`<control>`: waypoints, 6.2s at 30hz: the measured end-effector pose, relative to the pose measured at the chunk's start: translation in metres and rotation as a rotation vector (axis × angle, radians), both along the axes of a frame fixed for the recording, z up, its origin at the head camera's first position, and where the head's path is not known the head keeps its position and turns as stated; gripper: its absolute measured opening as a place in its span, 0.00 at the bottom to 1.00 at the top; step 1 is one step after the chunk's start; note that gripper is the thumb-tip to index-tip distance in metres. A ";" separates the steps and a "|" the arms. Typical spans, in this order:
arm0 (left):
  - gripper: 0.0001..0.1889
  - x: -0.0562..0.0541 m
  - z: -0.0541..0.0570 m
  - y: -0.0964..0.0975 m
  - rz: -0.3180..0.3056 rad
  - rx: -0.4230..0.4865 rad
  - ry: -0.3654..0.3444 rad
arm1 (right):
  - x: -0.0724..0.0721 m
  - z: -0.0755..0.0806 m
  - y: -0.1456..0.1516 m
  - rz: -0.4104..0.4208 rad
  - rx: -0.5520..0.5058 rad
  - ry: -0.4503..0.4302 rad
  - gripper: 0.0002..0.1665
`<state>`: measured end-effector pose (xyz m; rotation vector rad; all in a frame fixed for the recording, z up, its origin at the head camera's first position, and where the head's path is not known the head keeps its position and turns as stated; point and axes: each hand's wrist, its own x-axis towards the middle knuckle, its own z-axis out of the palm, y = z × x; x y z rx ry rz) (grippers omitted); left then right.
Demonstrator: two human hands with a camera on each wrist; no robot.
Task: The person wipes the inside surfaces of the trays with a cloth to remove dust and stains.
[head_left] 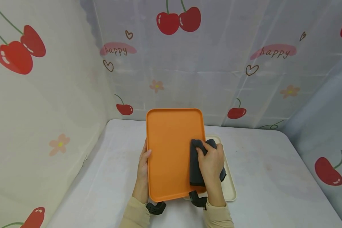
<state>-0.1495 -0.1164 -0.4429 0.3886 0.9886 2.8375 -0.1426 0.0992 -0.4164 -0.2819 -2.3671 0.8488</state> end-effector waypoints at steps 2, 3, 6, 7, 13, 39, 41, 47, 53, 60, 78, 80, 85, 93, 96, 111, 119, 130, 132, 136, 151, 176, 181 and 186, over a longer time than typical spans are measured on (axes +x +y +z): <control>0.30 0.000 0.000 0.000 0.000 0.001 -0.011 | 0.001 0.001 -0.001 0.002 -0.011 -0.003 0.21; 0.30 0.000 -0.001 0.000 0.000 0.003 -0.015 | 0.001 0.001 -0.002 0.002 -0.014 -0.004 0.21; 0.30 -0.002 -0.004 0.000 0.011 -0.017 -0.014 | 0.002 0.002 -0.005 0.003 -0.018 -0.011 0.20; 0.30 -0.002 -0.005 0.000 0.016 -0.027 -0.015 | 0.003 0.002 -0.007 0.004 -0.017 -0.011 0.20; 0.30 -0.002 -0.004 0.001 0.003 -0.004 0.013 | 0.005 0.003 -0.016 0.020 -0.010 -0.007 0.19; 0.30 -0.001 -0.007 0.008 -0.066 0.044 0.129 | 0.019 0.016 -0.090 0.239 0.225 0.151 0.21; 0.30 -0.001 -0.008 0.008 -0.058 0.054 0.131 | 0.021 0.016 -0.094 0.252 0.242 0.163 0.21; 0.27 -0.002 -0.011 0.008 0.004 -0.012 0.112 | 0.025 0.017 -0.102 0.267 0.274 0.159 0.20; 0.28 -0.002 -0.010 0.007 -0.013 0.021 0.111 | 0.025 0.015 -0.102 0.269 0.272 0.165 0.20; 0.32 -0.002 -0.008 0.007 -0.074 0.120 0.150 | 0.022 0.011 -0.097 0.274 0.254 0.191 0.21; 0.29 -0.006 -0.015 0.004 0.045 -0.097 0.013 | 0.018 0.006 -0.058 0.165 0.172 0.070 0.20; 0.29 -0.004 -0.011 0.004 0.042 -0.087 0.003 | 0.017 0.005 -0.051 0.145 0.163 0.067 0.20; 0.29 -0.002 -0.006 0.003 0.008 0.002 0.033 | 0.014 0.001 -0.035 0.094 0.126 0.046 0.20; 0.29 -0.001 -0.004 0.000 -0.009 0.073 0.036 | 0.009 -0.006 -0.006 0.025 0.082 0.003 0.20; 0.29 -0.001 -0.004 0.000 -0.006 0.070 0.030 | 0.007 -0.009 0.002 0.006 0.073 0.008 0.20; 0.29 -0.002 -0.005 -0.001 -0.054 0.085 0.080 | 0.009 -0.009 0.002 0.008 0.040 0.009 0.20; 0.29 -0.003 -0.005 0.001 -0.064 0.127 0.089 | 0.012 -0.010 0.000 -0.003 0.018 -0.008 0.19; 0.29 -0.003 -0.006 0.003 -0.096 0.133 0.113 | 0.020 -0.010 -0.013 0.016 0.018 -0.022 0.19; 0.29 -0.002 -0.006 0.003 -0.101 0.134 0.113 | 0.021 -0.010 -0.018 0.034 0.027 -0.020 0.19; 0.29 -0.002 -0.008 0.003 -0.089 0.116 0.112 | 0.024 -0.008 -0.030 0.074 0.047 -0.003 0.19; 0.29 -0.004 -0.007 0.005 -0.075 0.086 0.136 | 0.036 -0.002 -0.078 0.222 0.188 0.110 0.21; 0.29 -0.011 -0.017 0.003 0.051 -0.133 0.093 | 0.042 0.000 -0.100 0.319 0.213 0.171 0.23; 0.29 -0.010 -0.013 0.004 0.027 -0.064 0.075 | 0.041 -0.002 -0.096 0.314 0.192 0.157 0.22; 0.29 -0.006 -0.007 0.004 -0.037 0.057 0.058 | 0.041 -0.002 -0.088 0.294 0.185 0.144 0.22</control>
